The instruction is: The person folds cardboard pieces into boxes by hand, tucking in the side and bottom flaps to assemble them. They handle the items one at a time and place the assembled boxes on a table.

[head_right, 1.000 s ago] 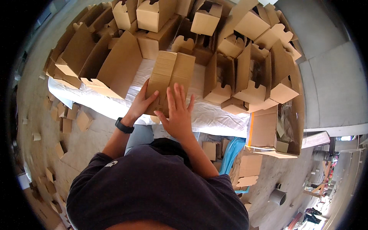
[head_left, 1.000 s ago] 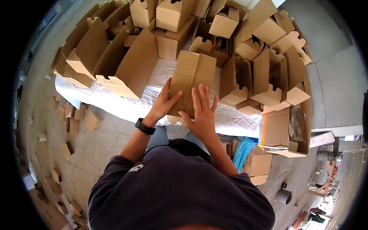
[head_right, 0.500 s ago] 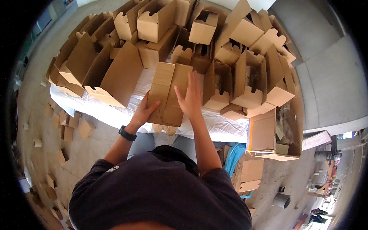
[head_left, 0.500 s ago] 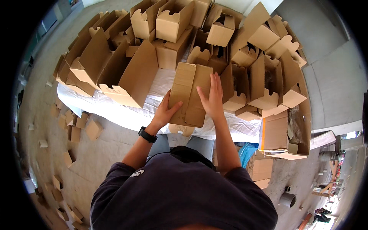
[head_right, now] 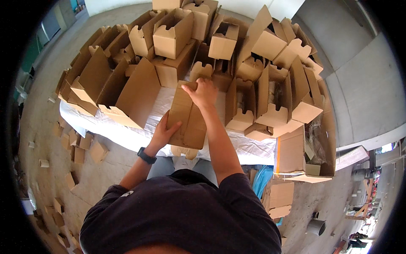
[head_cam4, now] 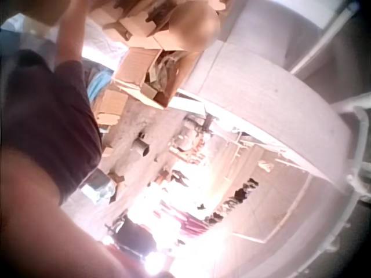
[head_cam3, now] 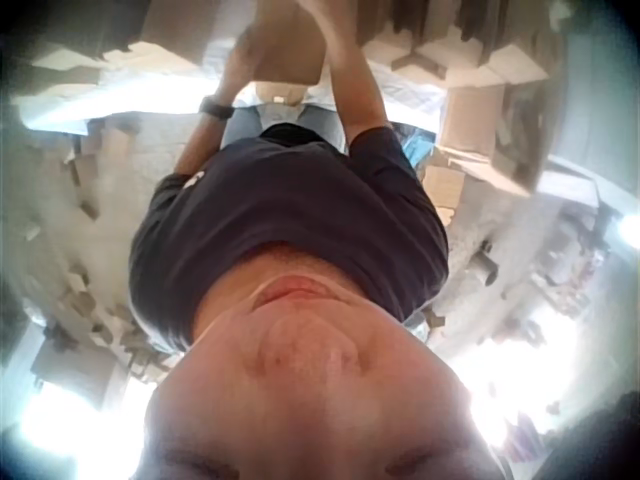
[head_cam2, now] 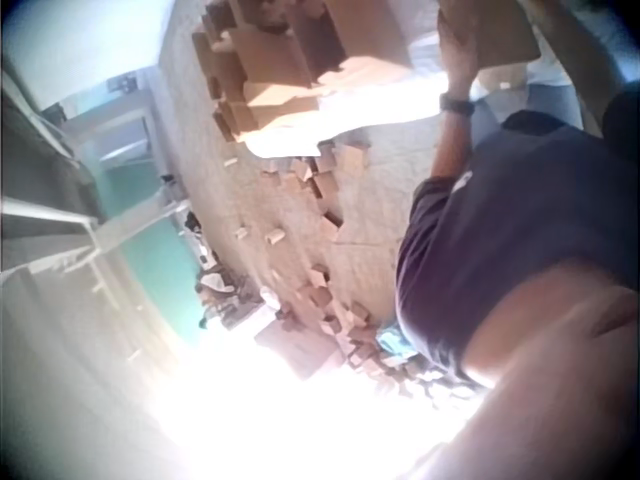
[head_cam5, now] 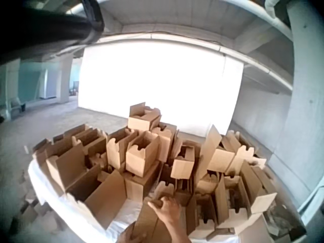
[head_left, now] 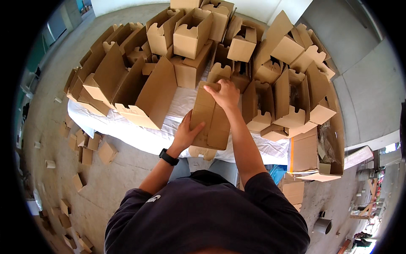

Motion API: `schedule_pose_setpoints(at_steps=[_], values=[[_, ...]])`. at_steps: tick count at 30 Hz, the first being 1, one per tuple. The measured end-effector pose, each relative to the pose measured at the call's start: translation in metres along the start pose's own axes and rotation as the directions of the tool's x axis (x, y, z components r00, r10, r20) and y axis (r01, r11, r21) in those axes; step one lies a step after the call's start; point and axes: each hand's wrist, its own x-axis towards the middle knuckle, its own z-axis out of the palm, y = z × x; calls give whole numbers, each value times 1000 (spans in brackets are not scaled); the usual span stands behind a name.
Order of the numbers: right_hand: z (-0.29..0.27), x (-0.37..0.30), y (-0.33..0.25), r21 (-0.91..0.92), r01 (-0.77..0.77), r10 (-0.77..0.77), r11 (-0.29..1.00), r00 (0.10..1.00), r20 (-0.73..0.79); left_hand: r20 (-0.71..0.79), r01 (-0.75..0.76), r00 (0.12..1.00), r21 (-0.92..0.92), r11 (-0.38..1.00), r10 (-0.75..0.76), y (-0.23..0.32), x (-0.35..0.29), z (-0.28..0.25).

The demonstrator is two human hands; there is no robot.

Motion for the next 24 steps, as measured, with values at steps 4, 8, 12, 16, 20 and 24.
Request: schedule_pose_setpoints(at_steps=[4, 8, 12, 16, 20, 24], values=[[2, -2, 2, 1, 18, -18, 1000, 999, -29, -4, 3, 1000, -36, 999, -4, 1, 0, 0], [-9, -1, -1, 54, -15, 11, 998, 997, 72, -24, -34, 999, 35, 999, 35, 3, -1, 0], [1, -9, -1, 4, 2, -2, 1000, 997, -79, -14, -46, 999, -36, 998, 46, 5, -2, 0], [3, -6, 2, -23, 73, -75, 997, 993, -91, -20, -19, 1000, -95, 995, 17, 2, 2, 2], [-1, -10, 7, 286, 189, -116, 939, 960, -253, -13, -27, 1000, -151, 988, 25, -6, 1, 1], [-10, -26, 16, 570, 225, 50, 790, 904, -425, -24, -10, 1000, -110, 994, 8, -3, 0, 1]])
